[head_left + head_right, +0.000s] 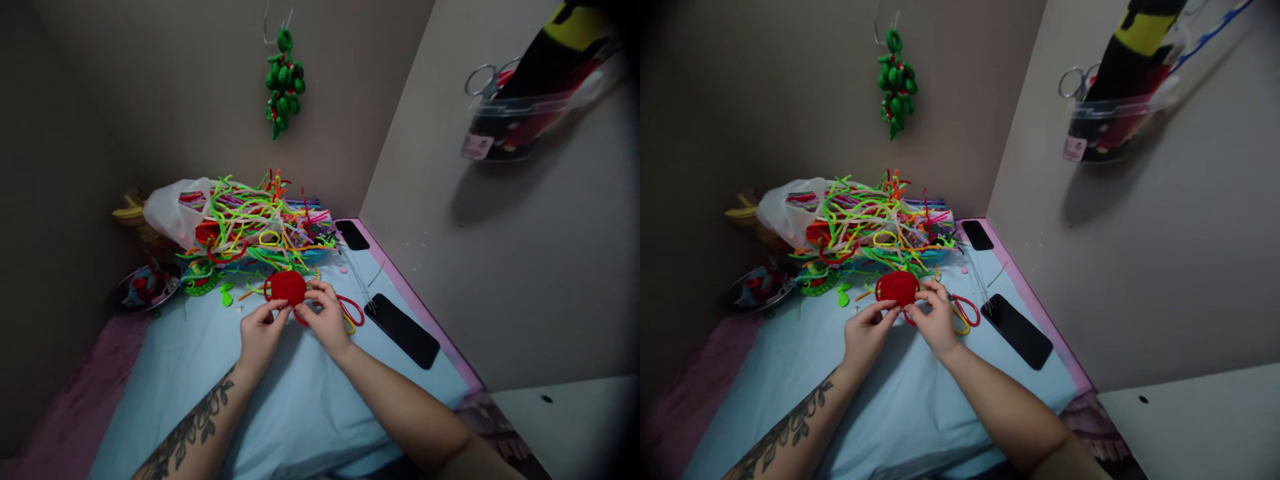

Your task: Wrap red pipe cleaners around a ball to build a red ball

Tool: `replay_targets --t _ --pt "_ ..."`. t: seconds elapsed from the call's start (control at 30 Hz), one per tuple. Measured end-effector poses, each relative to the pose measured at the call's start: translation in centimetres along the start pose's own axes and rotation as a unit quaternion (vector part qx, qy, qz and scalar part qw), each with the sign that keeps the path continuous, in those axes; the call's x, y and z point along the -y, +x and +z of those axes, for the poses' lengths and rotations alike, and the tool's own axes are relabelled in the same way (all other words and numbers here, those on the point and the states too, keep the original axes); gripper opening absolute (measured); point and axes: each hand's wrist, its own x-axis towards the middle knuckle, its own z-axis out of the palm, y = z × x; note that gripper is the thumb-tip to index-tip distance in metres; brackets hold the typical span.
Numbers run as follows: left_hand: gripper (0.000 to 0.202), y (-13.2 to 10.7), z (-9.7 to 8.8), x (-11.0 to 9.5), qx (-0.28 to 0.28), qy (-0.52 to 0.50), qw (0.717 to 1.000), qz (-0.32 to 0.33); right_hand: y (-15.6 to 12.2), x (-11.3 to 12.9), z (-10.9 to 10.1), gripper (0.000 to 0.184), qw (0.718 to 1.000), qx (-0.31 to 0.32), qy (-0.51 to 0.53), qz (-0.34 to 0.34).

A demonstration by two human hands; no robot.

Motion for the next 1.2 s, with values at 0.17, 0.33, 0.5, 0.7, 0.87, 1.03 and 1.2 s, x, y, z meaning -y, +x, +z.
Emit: replay_targets --t 0.17,0.33,0.5,0.7,0.87,1.03,1.2 --pt "0.020 0.0 0.0 0.0 0.003 0.001 1.000 -0.001 0.5 -1.0 0.0 0.009 0.997 0.035 0.059 0.022" --pt "0.023 0.1 -0.1 -0.4 0.019 -0.019 0.999 -0.037 1.0 -1.9 -0.1 0.014 0.984 0.093 0.146 0.051" --pt "0.023 0.5 -0.1 0.0 0.056 -0.061 0.994 -0.075 1.4 -1.8 -0.3 0.025 0.957 0.159 0.218 0.102" --pt "0.029 1.1 0.0 0.6 0.154 -0.189 0.960 -0.139 1.7 -1.6 -0.6 0.023 0.959 0.161 0.215 0.094" --pt "0.028 1.2 -0.4 -0.1 0.121 -0.156 0.970 -0.144 1.3 -1.8 -0.6 0.023 0.982 0.118 0.145 0.039" --pt "0.026 1.0 -0.4 -0.1 0.088 -0.118 0.983 -0.113 0.5 -0.2 -0.4 0.024 0.996 0.070 0.050 -0.013" --pt "0.021 0.8 -0.3 0.0 0.081 -0.077 0.989 -0.094 0.7 -0.2 -1.1 0.005 0.993 0.074 0.093 0.015"
